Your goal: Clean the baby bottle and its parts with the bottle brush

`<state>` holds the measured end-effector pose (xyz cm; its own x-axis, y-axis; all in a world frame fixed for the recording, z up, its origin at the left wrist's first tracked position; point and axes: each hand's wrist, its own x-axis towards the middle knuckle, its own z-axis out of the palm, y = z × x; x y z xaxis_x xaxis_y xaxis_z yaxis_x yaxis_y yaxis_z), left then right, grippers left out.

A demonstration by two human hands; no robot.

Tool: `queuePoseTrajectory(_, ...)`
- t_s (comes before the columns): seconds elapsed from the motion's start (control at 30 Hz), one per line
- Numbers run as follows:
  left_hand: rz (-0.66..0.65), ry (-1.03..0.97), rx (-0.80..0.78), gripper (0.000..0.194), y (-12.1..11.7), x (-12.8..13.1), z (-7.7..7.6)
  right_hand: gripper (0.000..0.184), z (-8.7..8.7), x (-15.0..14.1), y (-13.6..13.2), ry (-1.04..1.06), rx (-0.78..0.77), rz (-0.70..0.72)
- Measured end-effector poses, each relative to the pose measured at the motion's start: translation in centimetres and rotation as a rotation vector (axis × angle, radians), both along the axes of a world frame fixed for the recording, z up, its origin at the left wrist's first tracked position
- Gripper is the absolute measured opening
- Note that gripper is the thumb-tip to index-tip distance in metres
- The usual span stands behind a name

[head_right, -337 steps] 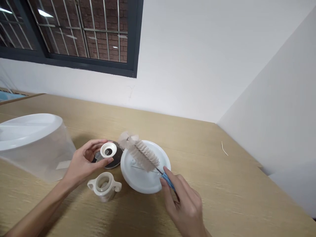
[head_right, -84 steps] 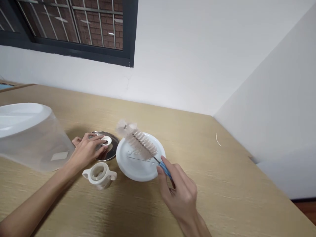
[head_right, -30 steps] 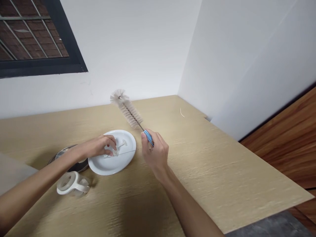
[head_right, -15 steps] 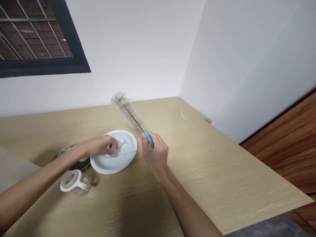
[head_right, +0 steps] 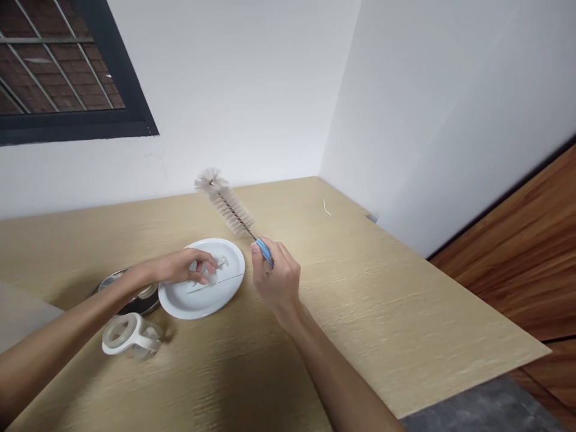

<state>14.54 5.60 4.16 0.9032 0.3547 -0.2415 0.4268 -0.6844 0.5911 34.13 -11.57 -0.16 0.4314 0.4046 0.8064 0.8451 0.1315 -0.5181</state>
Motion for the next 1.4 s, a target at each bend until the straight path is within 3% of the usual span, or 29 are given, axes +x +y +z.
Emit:
queuePoseTrajectory(0.27,0.140,-0.153,0.022,0.046,-0.2,-2.2,1.7,0.022,0.1,-0.2,0.0,-0.015,-0.002,0.015)
queuePoseTrajectory(0.43,0.219,-0.287,-0.008,0.042,-1.2,-5.6,2.7,0.021,0.0,-0.3,-0.1,-0.054,-0.014,0.052)
queuePoseTrajectory(0.5,0.311,-0.392,-0.031,0.041,-1.7,-7.3,2.7,0.020,-0.2,-0.4,-0.1,-0.079,-0.012,0.071)
queuePoseTrajectory(0.63,0.552,-0.615,0.025,0.046,-2.6,-10.4,1.8,0.016,-0.4,-0.7,-0.1,-0.164,0.005,0.138)
queuePoseTrajectory(0.87,0.877,-0.822,0.260,0.059,-5.0,-13.7,-1.9,0.024,0.0,-1.6,-0.9,-0.350,0.002,0.319)
queuePoseTrajectory(1.0,0.840,-0.844,0.396,0.054,-5.9,-14.7,-3.3,0.034,0.2,-3.0,-1.3,-0.445,-0.009,0.422)
queuePoseTrajectory(1.13,0.826,-0.819,0.464,0.048,-6.6,-14.8,-3.5,0.038,0.0,-4.0,-1.4,-0.500,-0.026,0.478)
queuePoseTrajectory(1.33,0.814,-0.813,0.444,0.059,-7.4,-14.5,-3.7,0.039,0.0,-3.7,-1.5,-0.560,-0.016,0.326)
queuePoseTrajectory(1.4,0.814,-0.828,0.423,0.062,-7.6,-14.4,-3.9,0.039,0.1,-3.8,-1.6,-0.509,-0.010,0.344)
